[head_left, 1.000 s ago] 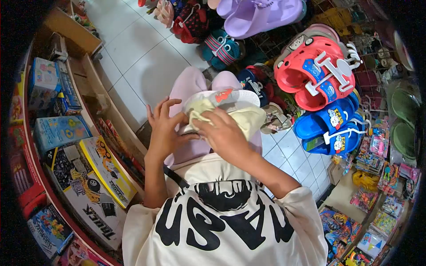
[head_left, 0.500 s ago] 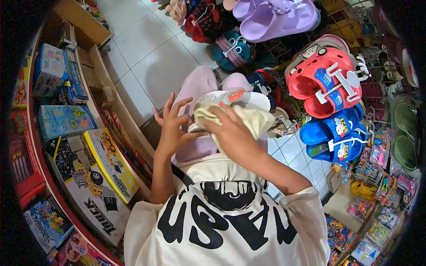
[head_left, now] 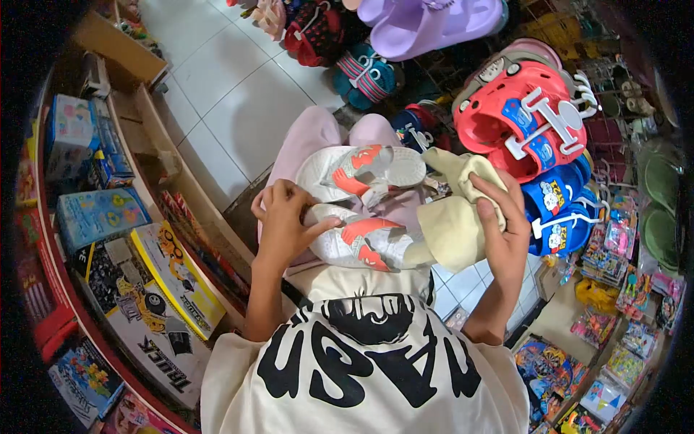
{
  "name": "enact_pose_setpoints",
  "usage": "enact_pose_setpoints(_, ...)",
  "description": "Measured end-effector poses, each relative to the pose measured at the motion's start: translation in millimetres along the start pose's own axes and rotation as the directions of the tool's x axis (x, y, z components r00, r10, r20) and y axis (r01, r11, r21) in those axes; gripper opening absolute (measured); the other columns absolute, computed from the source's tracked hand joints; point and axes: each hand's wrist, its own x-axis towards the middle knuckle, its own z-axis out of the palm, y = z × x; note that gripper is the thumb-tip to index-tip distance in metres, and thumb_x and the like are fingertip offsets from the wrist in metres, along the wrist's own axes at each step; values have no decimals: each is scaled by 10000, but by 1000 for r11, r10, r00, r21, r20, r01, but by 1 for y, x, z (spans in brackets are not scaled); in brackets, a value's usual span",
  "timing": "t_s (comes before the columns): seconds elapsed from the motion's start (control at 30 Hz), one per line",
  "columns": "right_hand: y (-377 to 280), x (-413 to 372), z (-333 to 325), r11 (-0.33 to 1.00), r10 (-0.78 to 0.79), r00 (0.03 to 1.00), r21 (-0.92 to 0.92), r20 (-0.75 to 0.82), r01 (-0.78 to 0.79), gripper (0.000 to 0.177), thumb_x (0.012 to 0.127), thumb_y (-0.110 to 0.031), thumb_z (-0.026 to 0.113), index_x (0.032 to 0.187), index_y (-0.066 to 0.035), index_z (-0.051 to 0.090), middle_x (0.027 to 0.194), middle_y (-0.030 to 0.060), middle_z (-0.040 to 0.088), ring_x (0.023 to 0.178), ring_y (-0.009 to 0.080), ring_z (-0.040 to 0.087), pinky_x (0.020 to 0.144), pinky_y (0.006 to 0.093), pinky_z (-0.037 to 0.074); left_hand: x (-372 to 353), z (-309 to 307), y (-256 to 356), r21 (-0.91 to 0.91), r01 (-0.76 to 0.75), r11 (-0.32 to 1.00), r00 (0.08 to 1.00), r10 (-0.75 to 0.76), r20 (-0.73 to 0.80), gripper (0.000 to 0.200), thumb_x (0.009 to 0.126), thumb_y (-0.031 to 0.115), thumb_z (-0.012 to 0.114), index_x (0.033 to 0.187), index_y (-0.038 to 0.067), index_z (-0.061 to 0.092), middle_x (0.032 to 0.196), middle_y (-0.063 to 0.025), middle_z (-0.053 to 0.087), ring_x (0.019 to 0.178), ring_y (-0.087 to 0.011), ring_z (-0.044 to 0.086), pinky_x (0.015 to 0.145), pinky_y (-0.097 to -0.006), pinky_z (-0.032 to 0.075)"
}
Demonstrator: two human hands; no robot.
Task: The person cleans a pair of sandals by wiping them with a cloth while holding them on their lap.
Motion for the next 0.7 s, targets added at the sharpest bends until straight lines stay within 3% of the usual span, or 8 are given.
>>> enact_pose_setpoints(0.1, 10, -8, 0, 999, 33, 999, 7, 6, -33, 259, 874, -71, 611, 1124, -47, 673, 1193, 165, 569, 1131, 273, 543, 968, 342, 404, 9, -7, 10, -23, -49, 999, 995, 47, -92, 606, 678, 350, 813, 1121, 63, 516, 1063, -118, 515, 1068, -303, 472, 972, -459, 305)
enact_pose_setpoints(0.2, 19, -8, 1, 997, 43, 999, -69, -13, -44, 281, 868, -70, 619, 1145, -45, 655, 1193, 172, 570, 1115, 282, 555, 958, 337, 417, 34, -1, 8, -260, -149, 954, 989, 140, -51, 511, 748, 348, 754, 1120, 79, 528, 1146, -126, 526, 1083, -314, 489, 912, -485, 337)
enact_pose_setpoints(0.23, 20, -6, 3, 993, 51, 998, -108, -31, -54, 286, 865, -70, 621, 1149, -45, 650, 1195, 173, 569, 1111, 287, 558, 958, 336, 419, 45, 2, 10, -290, -159, 944, 983, 179, 44, 514, 805, 355, 702, 1192, 80, 504, 1225, -144, 513, 1117, -331, 498, 947, -538, 339)
enact_pose_setpoints(0.33, 29, 13, 25, 993, -4, 993, -120, -121, -10, 299, 844, -64, 636, 1144, -63, 648, 1198, 161, 576, 1126, 306, 549, 976, 366, 418, 66, 17, 18, -121, -292, 949, 945, 306, 118, 555, 829, 368, 677, 1267, 98, 466, 1271, -141, 496, 1190, -345, 459, 1041, -578, 274)
enact_pose_setpoints(0.37, 38, 19, 38, 973, -116, 989, -213, -95, 94, 277, 843, -78, 634, 1118, -71, 655, 1196, 146, 582, 1146, 313, 534, 981, 387, 414, 70, 22, 19, -137, -277, 951, 941, 297, 161, 581, 872, 423, 601, 1344, 136, 420, 1348, -140, 455, 1273, -349, 402, 1080, -628, 187)
enact_pose_setpoints(0.47, 96, 29, 94, 821, -410, 897, -362, 165, 441, 210, 853, -130, 614, 1052, -91, 669, 1178, 106, 594, 1189, 316, 495, 985, 433, 404, 68, 53, 15, 115, -277, 954, 945, 249, 210, 546, 924, 437, 491, 1390, 172, 390, 1412, -112, 413, 1339, -347, 337, 1052, -685, 160)
enact_pose_setpoints(0.57, 114, 22, 102, 896, -273, 921, -276, 278, 349, 192, 850, -124, 630, 1024, -63, 682, 1148, 124, 616, 1164, 314, 517, 980, 398, 416, 63, 62, 14, 223, -322, 920, 939, 280, 199, 508, 957, 387, 402, 1422, 186, 359, 1437, -93, 393, 1365, -338, 308, 1031, -723, 125)
enact_pose_setpoints(0.7, 121, 22, 71, 957, -109, 947, -227, 302, 183, 175, 872, -117, 593, 1013, -48, 670, 1047, 112, 599, 1087, 288, 533, 931, 387, 436, 66, 58, 16, 202, -304, 931, 943, 263, 206, 484, 941, 320, 421, 1404, 186, 382, 1433, -85, 398, 1363, -331, 313, 1044, -716, 100)
